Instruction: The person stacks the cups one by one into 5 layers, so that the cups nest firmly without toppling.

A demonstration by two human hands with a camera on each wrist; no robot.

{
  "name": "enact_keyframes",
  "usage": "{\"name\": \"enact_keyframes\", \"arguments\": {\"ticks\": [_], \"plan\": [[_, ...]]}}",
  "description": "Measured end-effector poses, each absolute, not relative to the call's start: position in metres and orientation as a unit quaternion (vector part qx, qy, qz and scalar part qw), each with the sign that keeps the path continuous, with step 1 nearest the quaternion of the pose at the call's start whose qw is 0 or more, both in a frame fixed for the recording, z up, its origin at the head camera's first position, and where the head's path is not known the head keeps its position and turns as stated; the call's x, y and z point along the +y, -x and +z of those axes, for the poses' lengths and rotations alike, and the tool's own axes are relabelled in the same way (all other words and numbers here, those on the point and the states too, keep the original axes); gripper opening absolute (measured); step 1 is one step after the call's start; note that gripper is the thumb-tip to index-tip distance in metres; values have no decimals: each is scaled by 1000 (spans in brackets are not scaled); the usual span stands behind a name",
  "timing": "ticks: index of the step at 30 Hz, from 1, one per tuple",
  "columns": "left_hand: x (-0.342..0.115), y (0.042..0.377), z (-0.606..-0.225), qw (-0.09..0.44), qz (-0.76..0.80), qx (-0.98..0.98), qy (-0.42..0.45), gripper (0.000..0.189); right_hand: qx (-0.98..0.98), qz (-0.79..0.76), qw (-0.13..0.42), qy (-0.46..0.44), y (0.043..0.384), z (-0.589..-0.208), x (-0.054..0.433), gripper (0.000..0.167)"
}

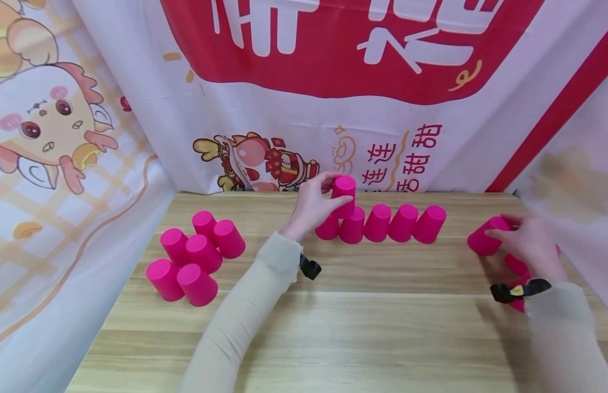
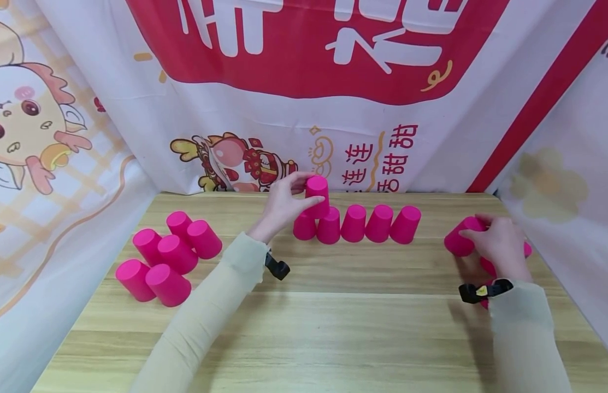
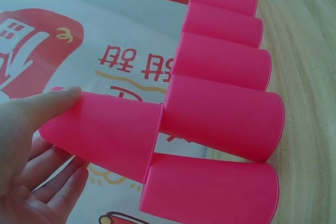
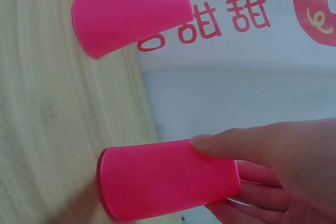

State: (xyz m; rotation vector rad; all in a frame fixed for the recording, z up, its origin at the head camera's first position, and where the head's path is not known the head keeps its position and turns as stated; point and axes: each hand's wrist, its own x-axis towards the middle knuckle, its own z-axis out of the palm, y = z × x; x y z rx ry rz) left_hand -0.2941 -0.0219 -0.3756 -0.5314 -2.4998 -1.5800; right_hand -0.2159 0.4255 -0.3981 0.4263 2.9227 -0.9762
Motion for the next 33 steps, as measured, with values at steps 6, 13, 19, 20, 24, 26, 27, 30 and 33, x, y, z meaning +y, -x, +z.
{"name": "enact_keyframes", "arguments": {"ticks": [6, 13, 19, 20, 24, 26, 27, 30, 33], "plan": [[-23, 295, -378, 72, -528, -830, 166, 59, 944, -312, -53, -95, 216, -383, 413, 81], [-23, 295, -379, 75, -531, -828, 161, 58, 932, -321, -135, -99, 214, -341, 378, 80], [-24, 296, -381, 72, -529, -831, 155, 60, 924, -326, -180, -93, 210, -312, 337, 77], [-24, 296, -381, 72, -528, -832, 154, 60, 921, -327, -193, -83, 210, -310, 330, 76], [-25, 296, -381, 74, -526, -833, 155, 60, 911, -343, -223, -44, 210, -306, 309, 70], [-24, 296, -382, 72, -528, -831, 157, 59, 906, -361, -218, -34, 212, -305, 299, 70], [-24, 297, -382, 71, -529, -831, 158, 59, 903, -372, -213, -29, 214, -305, 294, 69], [-24, 297, -382, 64, -528, -832, 159, 63, 895, -397, -201, -8, 218, -306, 279, 68], [-25, 296, -380, 59, -527, -833, 158, 66, 892, -407, -194, 25, 224, -311, 264, 67]]}}
